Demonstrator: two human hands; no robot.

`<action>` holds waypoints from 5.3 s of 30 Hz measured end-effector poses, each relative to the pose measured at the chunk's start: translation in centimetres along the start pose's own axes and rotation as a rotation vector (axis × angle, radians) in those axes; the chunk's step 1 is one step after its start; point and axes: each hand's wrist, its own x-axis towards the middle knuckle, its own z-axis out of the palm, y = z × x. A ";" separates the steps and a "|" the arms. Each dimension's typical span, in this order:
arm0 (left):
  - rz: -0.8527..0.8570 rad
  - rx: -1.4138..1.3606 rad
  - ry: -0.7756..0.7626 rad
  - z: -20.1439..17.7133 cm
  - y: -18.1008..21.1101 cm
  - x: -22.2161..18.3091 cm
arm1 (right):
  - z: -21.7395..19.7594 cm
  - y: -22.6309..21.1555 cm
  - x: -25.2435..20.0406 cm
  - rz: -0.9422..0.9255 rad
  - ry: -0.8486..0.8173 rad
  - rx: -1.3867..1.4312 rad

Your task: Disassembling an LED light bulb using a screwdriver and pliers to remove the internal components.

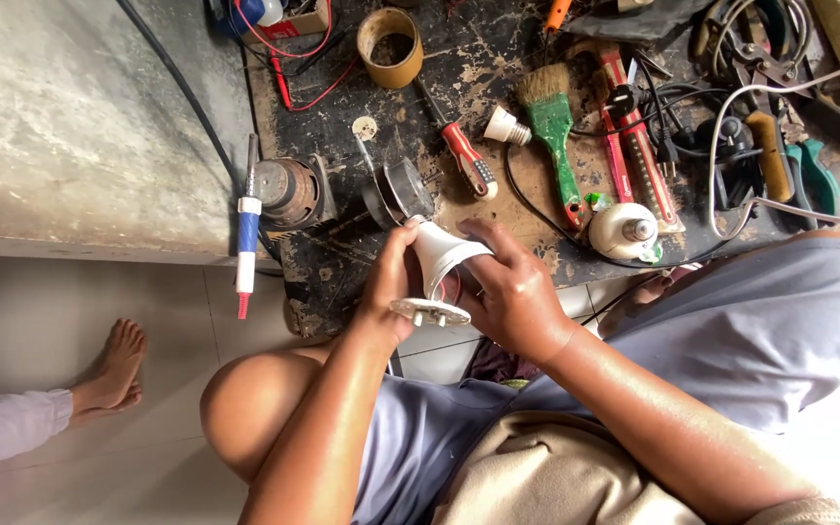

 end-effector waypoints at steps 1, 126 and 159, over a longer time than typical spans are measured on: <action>0.002 -0.004 -0.001 2.3 1.1 -1.6 | -0.2 -0.3 0.4 -0.003 -0.003 -0.001; 1.015 -0.025 0.168 9.7 5.3 -1.8 | 5.9 -1.7 3.8 0.546 0.275 0.992; 1.026 -0.067 0.166 11.2 6.2 -4.0 | 3.9 -1.9 4.8 0.400 0.214 0.773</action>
